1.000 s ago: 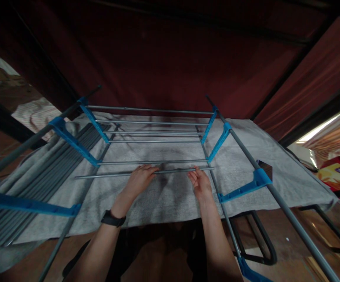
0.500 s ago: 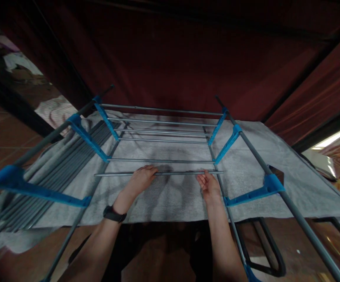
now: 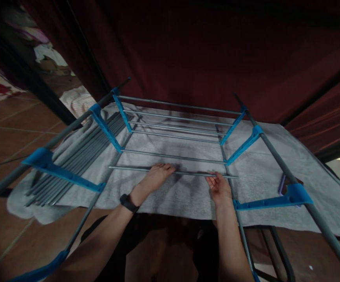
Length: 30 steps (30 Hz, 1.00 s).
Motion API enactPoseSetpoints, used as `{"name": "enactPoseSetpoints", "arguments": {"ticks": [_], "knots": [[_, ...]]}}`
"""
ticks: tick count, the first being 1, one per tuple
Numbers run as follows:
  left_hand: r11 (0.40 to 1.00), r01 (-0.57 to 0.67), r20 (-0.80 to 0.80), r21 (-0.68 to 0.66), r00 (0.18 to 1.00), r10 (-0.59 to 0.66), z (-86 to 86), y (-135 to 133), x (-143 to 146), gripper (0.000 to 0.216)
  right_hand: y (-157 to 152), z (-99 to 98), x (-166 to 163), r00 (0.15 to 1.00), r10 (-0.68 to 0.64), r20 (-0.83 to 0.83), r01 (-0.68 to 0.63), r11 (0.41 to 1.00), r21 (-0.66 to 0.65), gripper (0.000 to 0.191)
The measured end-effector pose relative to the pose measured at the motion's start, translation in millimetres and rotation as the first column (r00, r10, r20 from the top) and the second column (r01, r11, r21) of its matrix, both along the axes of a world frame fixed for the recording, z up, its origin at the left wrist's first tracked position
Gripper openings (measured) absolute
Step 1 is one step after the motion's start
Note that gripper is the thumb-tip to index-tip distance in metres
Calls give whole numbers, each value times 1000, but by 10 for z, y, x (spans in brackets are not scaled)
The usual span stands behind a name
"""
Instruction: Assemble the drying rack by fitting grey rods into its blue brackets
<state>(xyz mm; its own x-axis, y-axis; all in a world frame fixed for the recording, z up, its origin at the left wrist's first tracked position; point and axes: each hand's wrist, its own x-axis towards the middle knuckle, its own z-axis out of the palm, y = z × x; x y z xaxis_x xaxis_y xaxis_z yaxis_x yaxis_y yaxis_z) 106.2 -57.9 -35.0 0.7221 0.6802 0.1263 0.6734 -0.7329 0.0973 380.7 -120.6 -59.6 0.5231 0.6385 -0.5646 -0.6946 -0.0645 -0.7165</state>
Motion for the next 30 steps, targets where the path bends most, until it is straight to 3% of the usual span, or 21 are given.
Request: {"name": "enactPoseSetpoints", "arguments": {"ticks": [8, 23, 30], "knots": [[1000, -12, -54, -16, 998, 11, 34, -58, 115, 30, 8, -110, -94, 993, 116, 5, -116, 989, 87, 12], [998, -22, -32, -66, 999, 20, 27, -119, 222, 32, -15, -198, -43, 998, 56, 37, -58, 996, 71, 15], [997, -10, -11, -70, 1000, 10, 13, -134, 228, 37, -7, -153, -58, 998, 45, 47, -46, 999, 8, 15]]}}
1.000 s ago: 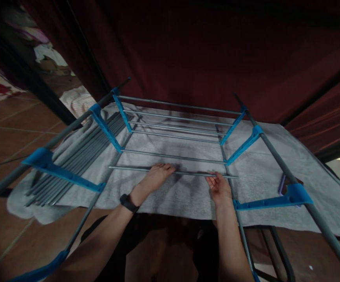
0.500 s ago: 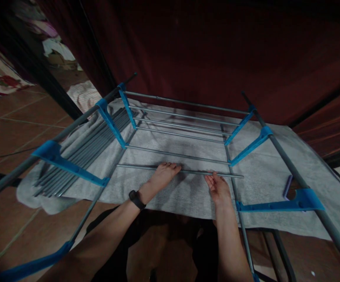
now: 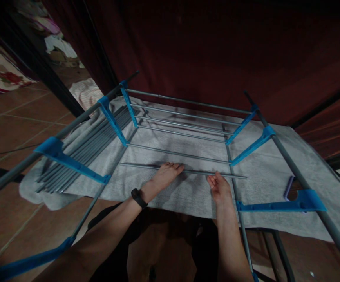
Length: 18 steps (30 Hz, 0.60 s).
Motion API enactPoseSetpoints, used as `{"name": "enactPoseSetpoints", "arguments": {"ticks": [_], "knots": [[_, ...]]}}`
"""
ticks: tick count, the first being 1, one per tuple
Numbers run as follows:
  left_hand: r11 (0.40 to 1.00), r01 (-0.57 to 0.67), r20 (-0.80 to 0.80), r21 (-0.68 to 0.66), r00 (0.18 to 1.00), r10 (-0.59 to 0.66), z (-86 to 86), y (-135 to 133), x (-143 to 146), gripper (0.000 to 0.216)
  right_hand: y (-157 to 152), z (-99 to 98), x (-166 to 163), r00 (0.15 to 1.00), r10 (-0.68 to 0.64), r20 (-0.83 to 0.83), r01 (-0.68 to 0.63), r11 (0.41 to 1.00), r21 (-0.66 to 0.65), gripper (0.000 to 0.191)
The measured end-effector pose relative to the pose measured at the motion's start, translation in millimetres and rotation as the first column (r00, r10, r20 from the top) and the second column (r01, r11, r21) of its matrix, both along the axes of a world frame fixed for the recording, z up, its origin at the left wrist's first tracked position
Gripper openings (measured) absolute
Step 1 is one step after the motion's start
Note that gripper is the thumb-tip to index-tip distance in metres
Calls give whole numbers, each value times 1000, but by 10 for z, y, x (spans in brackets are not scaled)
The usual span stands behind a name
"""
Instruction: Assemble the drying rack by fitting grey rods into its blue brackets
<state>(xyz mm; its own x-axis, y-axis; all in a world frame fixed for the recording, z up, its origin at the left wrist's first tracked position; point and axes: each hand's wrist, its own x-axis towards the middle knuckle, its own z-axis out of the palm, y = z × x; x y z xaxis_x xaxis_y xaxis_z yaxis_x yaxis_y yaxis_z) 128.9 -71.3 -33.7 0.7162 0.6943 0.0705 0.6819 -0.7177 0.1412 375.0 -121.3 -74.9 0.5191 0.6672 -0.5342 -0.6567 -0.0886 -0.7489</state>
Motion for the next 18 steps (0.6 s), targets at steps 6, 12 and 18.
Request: {"name": "enactPoseSetpoints", "arguments": {"ticks": [6, 12, 18], "knots": [[1000, -3, 24, 5, 1000, 3, 22, -3, -17, 42, 15, 47, -3, 999, -10, -32, 9, 999, -46, 15], [998, 27, 53, 49, 998, -30, 58, -2, -47, 29, 29, 75, 25, 998, -31, -46, 30, 999, -25, 13], [999, -24, 101, 24, 995, 21, 92, 85, -164, 17, 28, 90, 83, 998, -32, -47, 33, 999, 29, 10]]}}
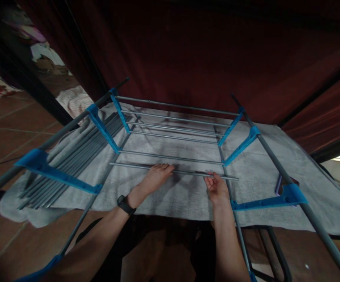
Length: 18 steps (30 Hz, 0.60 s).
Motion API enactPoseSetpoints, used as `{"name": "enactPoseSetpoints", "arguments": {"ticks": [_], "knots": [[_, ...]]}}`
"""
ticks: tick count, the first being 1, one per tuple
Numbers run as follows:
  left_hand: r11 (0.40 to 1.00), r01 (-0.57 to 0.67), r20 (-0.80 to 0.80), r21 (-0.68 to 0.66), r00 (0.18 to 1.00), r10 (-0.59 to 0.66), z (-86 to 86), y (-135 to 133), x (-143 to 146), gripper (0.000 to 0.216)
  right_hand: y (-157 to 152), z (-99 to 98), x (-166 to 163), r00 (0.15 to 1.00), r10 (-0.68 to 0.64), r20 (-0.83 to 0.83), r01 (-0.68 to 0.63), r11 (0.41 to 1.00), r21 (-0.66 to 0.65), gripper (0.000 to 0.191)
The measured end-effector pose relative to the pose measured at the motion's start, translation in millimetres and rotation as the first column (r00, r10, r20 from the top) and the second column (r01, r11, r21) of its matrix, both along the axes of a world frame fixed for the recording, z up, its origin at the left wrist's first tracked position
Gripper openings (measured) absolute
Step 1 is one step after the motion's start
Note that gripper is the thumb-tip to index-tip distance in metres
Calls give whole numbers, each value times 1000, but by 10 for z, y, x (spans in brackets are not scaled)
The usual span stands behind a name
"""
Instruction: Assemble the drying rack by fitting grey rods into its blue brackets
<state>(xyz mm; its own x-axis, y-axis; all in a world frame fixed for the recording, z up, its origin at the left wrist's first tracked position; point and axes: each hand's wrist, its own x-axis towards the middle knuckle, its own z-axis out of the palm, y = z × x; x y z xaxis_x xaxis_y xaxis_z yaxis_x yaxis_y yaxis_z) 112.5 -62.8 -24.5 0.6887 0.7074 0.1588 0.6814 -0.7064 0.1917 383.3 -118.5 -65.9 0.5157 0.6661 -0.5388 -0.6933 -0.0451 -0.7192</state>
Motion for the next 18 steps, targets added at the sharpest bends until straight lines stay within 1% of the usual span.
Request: {"name": "enactPoseSetpoints", "arguments": {"ticks": [6, 11, 16, 18], "knots": [[998, -45, 48, -32, 998, 46, -23, 146, -175, 20, -3, 39, 35, 998, -45, 37, 44, 999, 25, 13], [996, -49, 64, -74, 997, 53, -49, 193, -243, 22, 6, 87, 32, 996, -86, -14, 87, 996, 25, 12], [992, -69, 48, -104, 996, 74, -50, 212, -283, 21, -6, 76, 75, 993, -116, -12, 116, 991, 67, 9], [991, -70, 26, -112, 997, 74, -52, 233, -301, 20, -15, 73, 106, 990, -143, -19, 144, 985, 90, 10]]}}
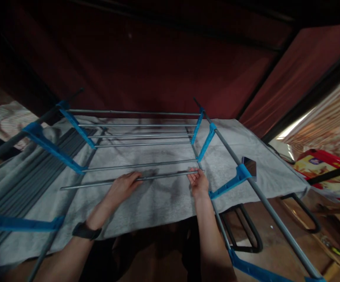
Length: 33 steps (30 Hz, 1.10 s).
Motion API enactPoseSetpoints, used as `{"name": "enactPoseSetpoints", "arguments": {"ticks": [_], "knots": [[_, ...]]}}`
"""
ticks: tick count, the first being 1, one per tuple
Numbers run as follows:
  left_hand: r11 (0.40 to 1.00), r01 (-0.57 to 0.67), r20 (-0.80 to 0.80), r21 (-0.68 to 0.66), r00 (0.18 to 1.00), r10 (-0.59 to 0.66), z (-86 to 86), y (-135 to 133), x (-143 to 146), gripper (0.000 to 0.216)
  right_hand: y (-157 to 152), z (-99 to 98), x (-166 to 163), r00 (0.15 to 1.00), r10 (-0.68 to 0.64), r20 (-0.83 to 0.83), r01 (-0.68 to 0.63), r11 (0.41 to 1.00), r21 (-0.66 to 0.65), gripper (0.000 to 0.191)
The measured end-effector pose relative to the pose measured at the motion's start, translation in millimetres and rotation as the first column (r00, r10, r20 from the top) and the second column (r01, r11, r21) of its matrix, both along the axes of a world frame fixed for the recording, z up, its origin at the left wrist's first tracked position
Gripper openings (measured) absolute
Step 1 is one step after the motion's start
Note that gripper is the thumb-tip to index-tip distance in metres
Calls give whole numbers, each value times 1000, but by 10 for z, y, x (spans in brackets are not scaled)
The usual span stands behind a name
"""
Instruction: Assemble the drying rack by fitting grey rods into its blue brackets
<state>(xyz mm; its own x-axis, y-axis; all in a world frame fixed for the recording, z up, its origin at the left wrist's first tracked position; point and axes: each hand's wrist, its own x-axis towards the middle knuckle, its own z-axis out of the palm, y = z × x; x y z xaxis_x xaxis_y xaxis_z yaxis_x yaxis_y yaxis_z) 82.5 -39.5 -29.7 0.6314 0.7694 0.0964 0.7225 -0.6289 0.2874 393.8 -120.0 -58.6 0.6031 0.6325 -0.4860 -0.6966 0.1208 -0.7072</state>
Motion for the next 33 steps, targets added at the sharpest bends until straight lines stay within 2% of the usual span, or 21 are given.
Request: {"name": "enactPoseSetpoints", "arguments": {"ticks": [6, 13, 17, 22, 30, 33], "knots": [[999, 34, 10, 9, 999, -34, -44, 75, -34, 24, -20, 29, 93, 992, -83, -91, 88, 995, 44, 28], [999, 33, 32, 31, 999, -34, -101, 96, -47, 30, -25, 25, 122, 987, -82, -135, 94, 992, 83, 29], [1000, 13, 49, 11, 999, -13, -94, 86, -35, 26, -15, 36, 128, 986, -88, -143, 103, 989, 104, 25], [999, -32, 20, -16, 999, 32, -66, 108, -44, 19, 9, 26, 132, 981, -135, -137, 146, 987, 71, 21], [998, -4, -16, 61, 1000, 5, -45, 130, -31, 28, 35, 43, 207, 973, -180, -143, 173, 983, -57, 22], [997, 19, -36, 78, 999, -16, -22, 69, 15, 29, 36, 35, 232, 977, -153, -145, 147, 988, -56, 22]]}}
